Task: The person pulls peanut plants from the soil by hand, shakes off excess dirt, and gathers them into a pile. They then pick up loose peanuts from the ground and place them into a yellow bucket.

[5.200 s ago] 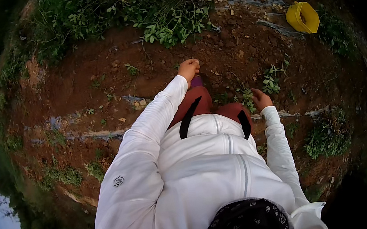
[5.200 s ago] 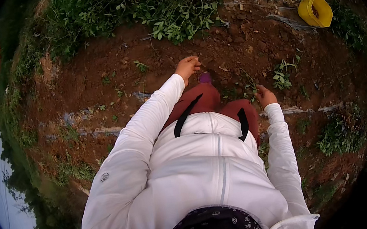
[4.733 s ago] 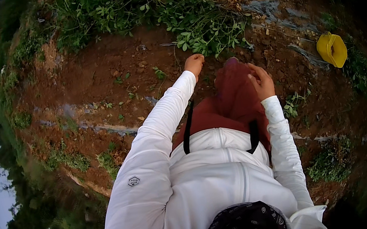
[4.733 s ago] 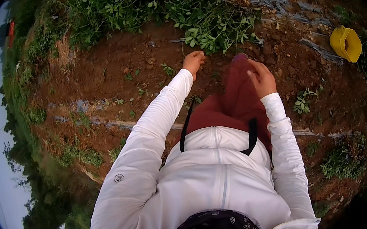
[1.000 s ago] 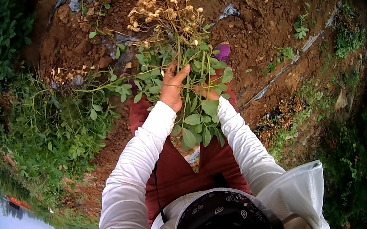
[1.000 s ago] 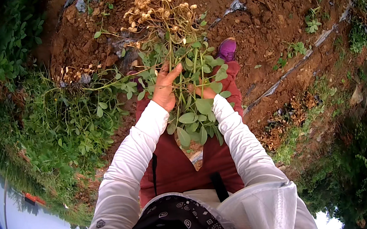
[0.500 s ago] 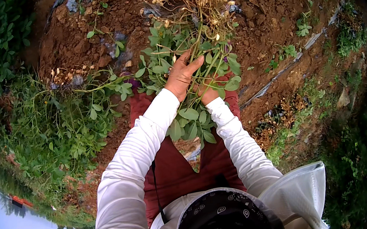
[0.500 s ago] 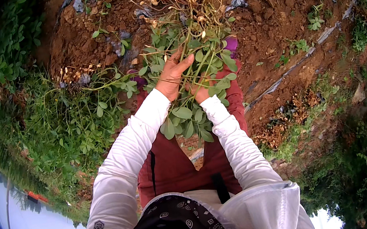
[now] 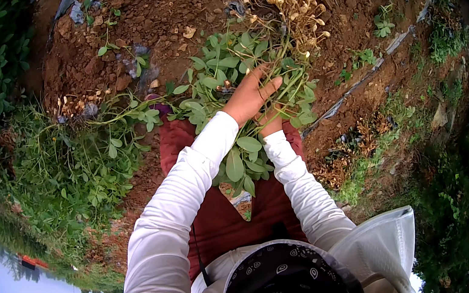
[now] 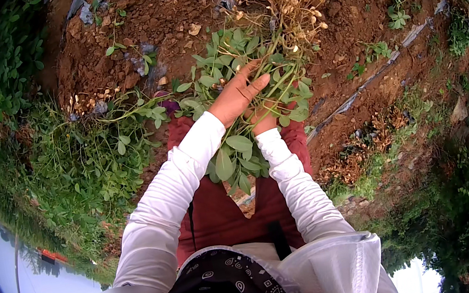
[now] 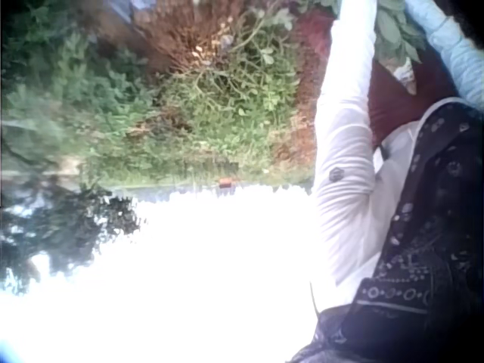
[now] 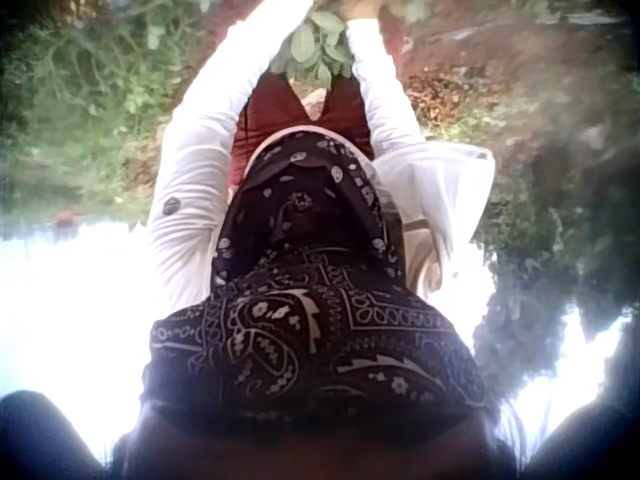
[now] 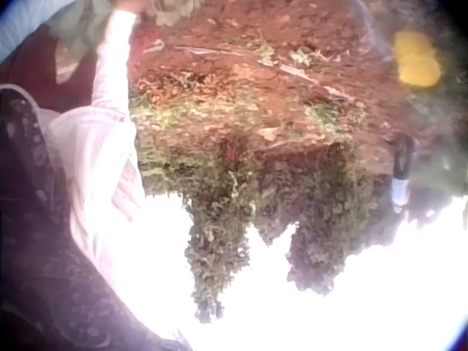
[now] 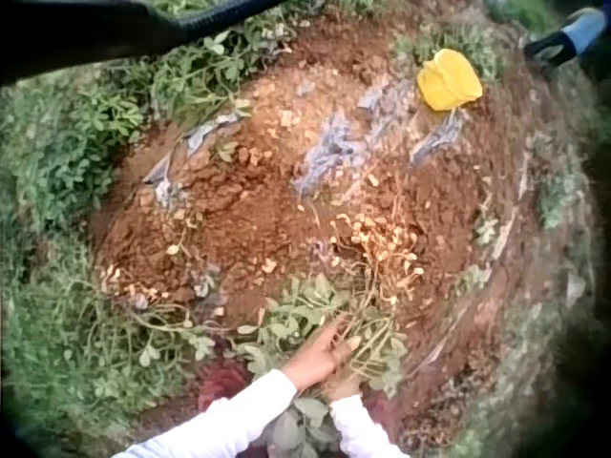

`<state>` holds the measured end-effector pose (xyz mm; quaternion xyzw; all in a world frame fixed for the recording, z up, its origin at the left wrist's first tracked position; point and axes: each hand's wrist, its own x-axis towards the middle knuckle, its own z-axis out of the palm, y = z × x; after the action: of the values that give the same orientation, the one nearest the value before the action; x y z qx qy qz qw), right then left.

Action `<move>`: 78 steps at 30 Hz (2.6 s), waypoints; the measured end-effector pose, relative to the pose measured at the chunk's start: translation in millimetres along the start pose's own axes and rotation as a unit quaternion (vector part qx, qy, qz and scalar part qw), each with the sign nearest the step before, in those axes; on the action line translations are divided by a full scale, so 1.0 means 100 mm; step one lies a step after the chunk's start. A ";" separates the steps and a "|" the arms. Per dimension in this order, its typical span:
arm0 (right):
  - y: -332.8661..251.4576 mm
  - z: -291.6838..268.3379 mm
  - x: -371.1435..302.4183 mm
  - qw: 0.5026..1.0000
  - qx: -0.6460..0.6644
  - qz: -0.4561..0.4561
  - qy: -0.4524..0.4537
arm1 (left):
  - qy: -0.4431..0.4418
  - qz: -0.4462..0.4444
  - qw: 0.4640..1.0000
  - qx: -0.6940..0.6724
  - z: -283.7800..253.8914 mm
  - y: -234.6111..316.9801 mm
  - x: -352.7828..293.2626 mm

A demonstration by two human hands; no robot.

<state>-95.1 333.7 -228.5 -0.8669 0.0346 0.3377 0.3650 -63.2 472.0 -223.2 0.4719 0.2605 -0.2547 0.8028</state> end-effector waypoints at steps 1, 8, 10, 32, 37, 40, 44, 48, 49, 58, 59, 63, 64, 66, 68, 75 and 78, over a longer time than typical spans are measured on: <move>0.02 0.01 0.07 0.998 0.062 0.013 0.031 | 0.008 0.043 0.994 0.096 -0.01 0.05 0.01; 0.44 -0.72 1.12 0.772 0.599 0.137 0.163 | 0.028 0.068 0.882 0.466 -0.15 0.36 -0.26; 0.10 -0.98 1.22 0.744 0.624 0.152 0.185 | 0.030 0.108 0.891 0.440 0.01 0.38 -0.32; 0.55 -0.01 0.99 0.942 0.262 0.081 0.192 | 0.180 0.018 0.905 0.385 0.19 -0.75 -0.47; 0.24 -0.53 0.97 0.908 0.313 0.039 0.277 | 0.206 0.145 0.865 0.434 0.33 -0.55 -0.46; 0.59 -0.35 1.53 0.939 0.251 0.038 0.233 | 0.172 0.140 0.871 0.439 0.10 -0.52 -0.11; 1.31 0.23 2.33 0.974 -0.175 0.128 0.068 | 0.155 -0.102 0.888 0.421 -0.18 -0.87 0.39; 1.43 0.41 2.44 0.947 -0.277 0.158 -0.036 | 0.130 -0.074 0.970 0.192 -0.44 -1.12 0.26; 1.37 0.38 2.42 0.952 -0.270 0.140 -0.041 | 0.131 -0.057 0.977 0.160 -0.46 -1.06 0.16; 0.20 0.28 0.77 0.979 0.177 0.090 0.042 | 0.105 -0.145 0.955 0.236 -1.69 -0.54 -1.39; 0.11 0.31 0.60 0.982 0.162 0.085 0.052 | 0.143 -0.107 0.970 0.164 -1.93 -0.54 -1.51; -0.92 0.32 -0.26 0.992 0.122 0.039 -0.012 | 0.263 -0.004 0.960 0.091 -2.09 0.64 -2.35; -1.29 0.31 -0.52 0.992 0.112 0.029 -0.040 | 0.267 0.014 0.959 0.094 -1.99 0.95 -2.57; -1.57 0.30 -0.89 0.987 0.154 -0.010 -0.033 | 0.254 0.075 0.958 0.107 -1.78 1.35 -2.82; -1.71 0.32 -1.22 0.984 0.166 -0.062 -0.033 | 0.236 0.099 0.960 0.114 -1.52 1.72 -3.00; -2.07 0.25 -2.16 0.975 0.017 -0.221 -0.014 | 0.238 0.136 0.955 0.110 -1.15 2.38 -3.66; -2.14 0.19 -2.34 0.960 -0.048 -0.276 0.016 | 0.180 0.214 0.956 0.089 -1.09 2.63 -3.85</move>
<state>-220.6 459.3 35.5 -0.8647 -0.2166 0.2112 0.4011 -193.2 744.1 149.1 0.6241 0.2701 -0.0102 0.7331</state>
